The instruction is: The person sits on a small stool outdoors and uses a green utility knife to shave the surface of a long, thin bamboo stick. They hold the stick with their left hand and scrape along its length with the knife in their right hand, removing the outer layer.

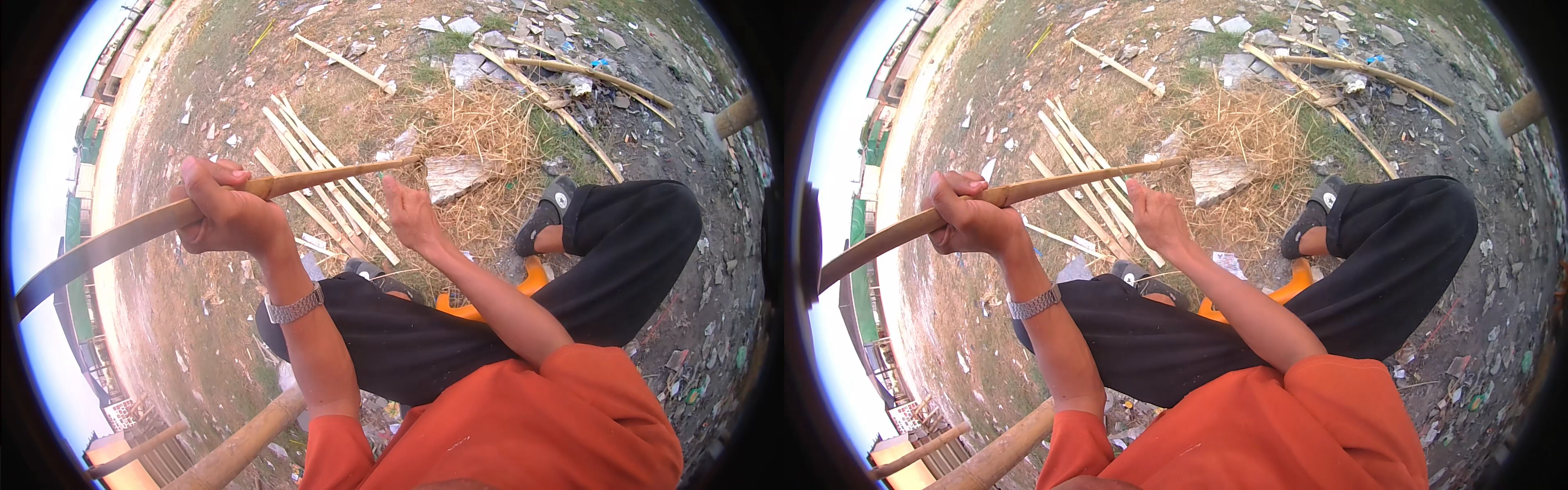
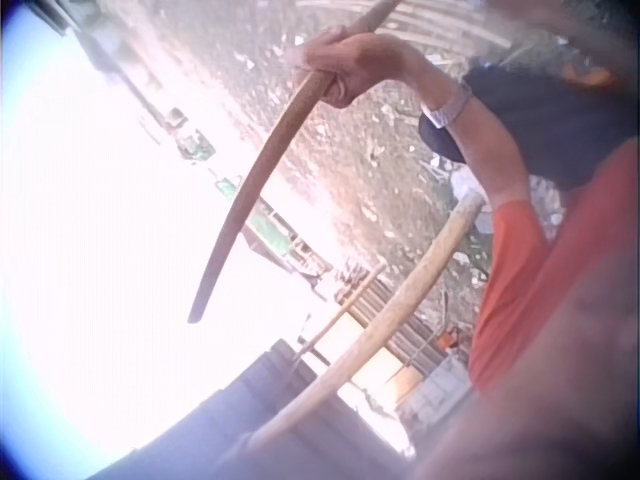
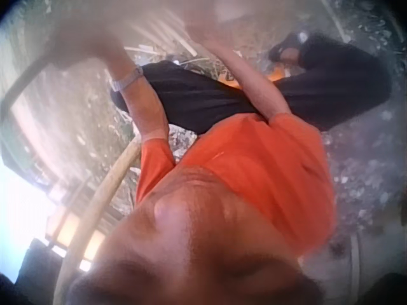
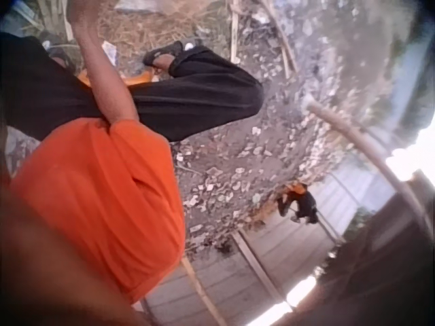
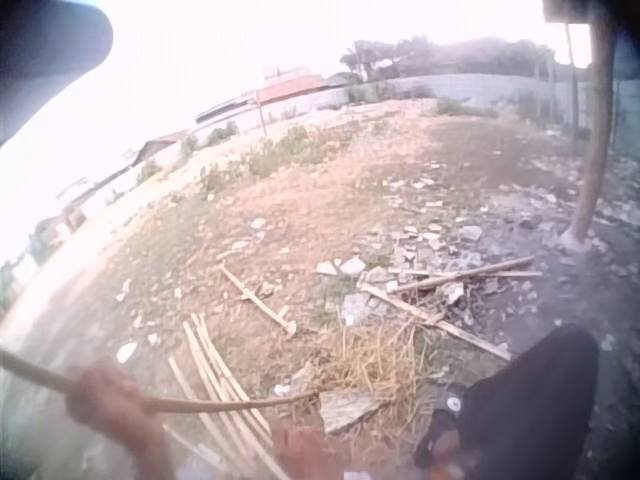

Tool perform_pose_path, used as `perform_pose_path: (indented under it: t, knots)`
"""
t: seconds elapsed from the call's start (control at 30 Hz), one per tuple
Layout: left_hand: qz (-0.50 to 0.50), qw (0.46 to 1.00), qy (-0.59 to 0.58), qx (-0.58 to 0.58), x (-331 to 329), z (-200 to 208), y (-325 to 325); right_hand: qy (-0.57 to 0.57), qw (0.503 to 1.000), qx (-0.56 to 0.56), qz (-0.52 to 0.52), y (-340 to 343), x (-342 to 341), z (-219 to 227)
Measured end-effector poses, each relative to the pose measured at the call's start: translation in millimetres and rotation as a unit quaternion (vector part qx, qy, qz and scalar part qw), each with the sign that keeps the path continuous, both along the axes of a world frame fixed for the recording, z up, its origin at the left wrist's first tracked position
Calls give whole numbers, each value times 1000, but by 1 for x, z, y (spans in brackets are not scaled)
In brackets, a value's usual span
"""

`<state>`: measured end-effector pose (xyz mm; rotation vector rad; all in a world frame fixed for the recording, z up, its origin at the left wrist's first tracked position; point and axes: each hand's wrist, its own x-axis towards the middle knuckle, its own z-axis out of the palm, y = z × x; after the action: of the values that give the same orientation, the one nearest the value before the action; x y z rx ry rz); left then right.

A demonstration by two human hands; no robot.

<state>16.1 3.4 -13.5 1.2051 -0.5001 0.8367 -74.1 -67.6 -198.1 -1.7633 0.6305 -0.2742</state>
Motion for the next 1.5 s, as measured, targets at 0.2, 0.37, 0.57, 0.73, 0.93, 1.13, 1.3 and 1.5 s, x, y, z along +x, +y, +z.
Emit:
perform_pose_path:
  t: [0.2,0.37,0.57,0.73,0.93,1.13,1.3,1.5]
  knots:
    - [42,999,18,-12,-8,9,-4,122,992,-14,-6,-4,3,-68]
    - [55,998,38,-6,-12,3,-2,-13,1000,-13,-21,5,-4,-17]
    - [82,994,60,-47,1,7,2,-3,1000,-24,-1,7,20,-16]
    - [73,995,50,-35,-3,4,2,9,998,-51,-27,6,16,-33]
    - [66,996,54,-39,-2,4,3,13,998,-55,-34,8,23,-28]
    - [24,998,46,-42,-7,3,4,118,992,-32,-11,-6,-6,-61]
    - [-3,1000,21,-22,-4,2,1,-1,1000,-12,-18,6,16,-27]
    - [20,998,42,-35,0,1,3,8,999,-24,20,-5,20,-11]
